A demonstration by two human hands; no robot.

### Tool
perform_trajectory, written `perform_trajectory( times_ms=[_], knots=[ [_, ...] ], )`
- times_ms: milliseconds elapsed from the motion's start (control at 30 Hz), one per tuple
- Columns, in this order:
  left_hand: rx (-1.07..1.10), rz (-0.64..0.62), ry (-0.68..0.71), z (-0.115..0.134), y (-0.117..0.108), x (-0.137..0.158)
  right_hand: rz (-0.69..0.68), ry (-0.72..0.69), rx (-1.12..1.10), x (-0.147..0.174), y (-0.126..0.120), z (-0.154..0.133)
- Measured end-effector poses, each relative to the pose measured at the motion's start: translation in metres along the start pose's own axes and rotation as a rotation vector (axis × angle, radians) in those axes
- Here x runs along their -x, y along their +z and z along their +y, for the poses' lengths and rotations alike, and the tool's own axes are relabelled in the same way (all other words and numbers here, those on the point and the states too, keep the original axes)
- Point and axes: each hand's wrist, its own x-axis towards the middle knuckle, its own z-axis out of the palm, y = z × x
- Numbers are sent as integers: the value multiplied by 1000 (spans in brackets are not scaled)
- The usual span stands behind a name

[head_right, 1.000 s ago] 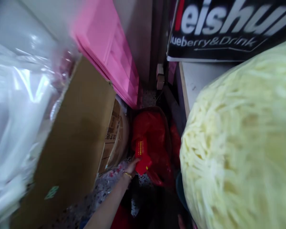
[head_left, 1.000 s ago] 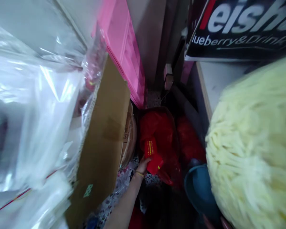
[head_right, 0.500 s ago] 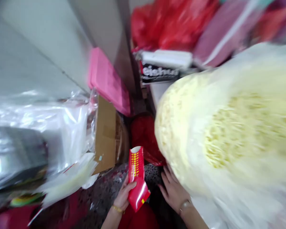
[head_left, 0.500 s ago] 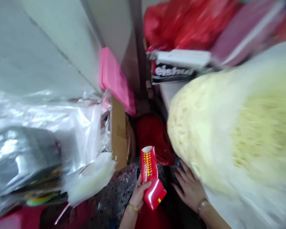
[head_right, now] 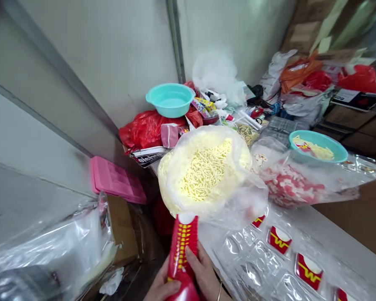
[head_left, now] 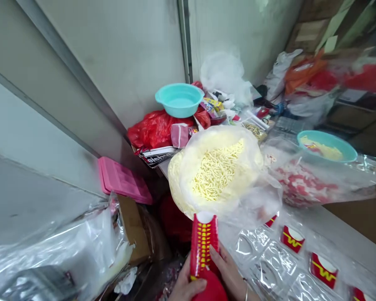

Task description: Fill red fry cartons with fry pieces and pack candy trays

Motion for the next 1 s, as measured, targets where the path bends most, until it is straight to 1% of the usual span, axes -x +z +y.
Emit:
perform_trajectory(
  times_ms=[67, 133, 233, 300, 333, 400, 467, 567, 600, 667, 767, 833, 867, 900, 933, 1000],
  knots=[
    [-50, -96, 6, -18, 32, -3, 91, 44, -90, 9, -18, -25],
    [-100, -162, 34, -38, 55, -8, 185, 22, -160, 13, -40, -45],
    [-193, -203, 14, -57, 75, -14, 316, -22, -218, 14, -64, -64],
    [-230, -194, -28, -57, 83, -15, 365, -32, -253, 11, -72, -71],
    [-243, -177, -46, -53, 86, -14, 377, -33, -273, 9, -74, -74],
    [-294, -131, -80, -38, 89, -14, 381, -35, -309, -1, -74, -79],
    [-355, -83, -109, -15, 89, -17, 370, -34, -341, -17, -72, -84],
    [-385, -18, -103, 27, 81, -34, 353, -46, -349, -56, -71, -95],
    [-374, 5, -77, 42, 78, -44, 351, -57, -329, -73, -71, -100],
    [-347, 56, 9, 69, 76, -67, 377, -107, -214, -110, -72, -113],
    [-322, 86, 152, 106, 84, -105, 509, -190, -14, -157, -76, -131],
    [-310, 54, 205, 124, 93, -130, 616, -252, 70, -172, -77, -137],
    [-303, 32, 215, 131, 98, -141, 629, -291, 118, -173, -75, -138],
    [-299, 11, 214, 136, 103, -150, 595, -326, 175, -170, -70, -136],
    [-299, -11, 199, 139, 107, -158, 518, -347, 219, -165, -64, -133],
    [-305, -55, 136, 137, 114, -170, 291, -332, 220, -151, -46, -123]
  ],
)
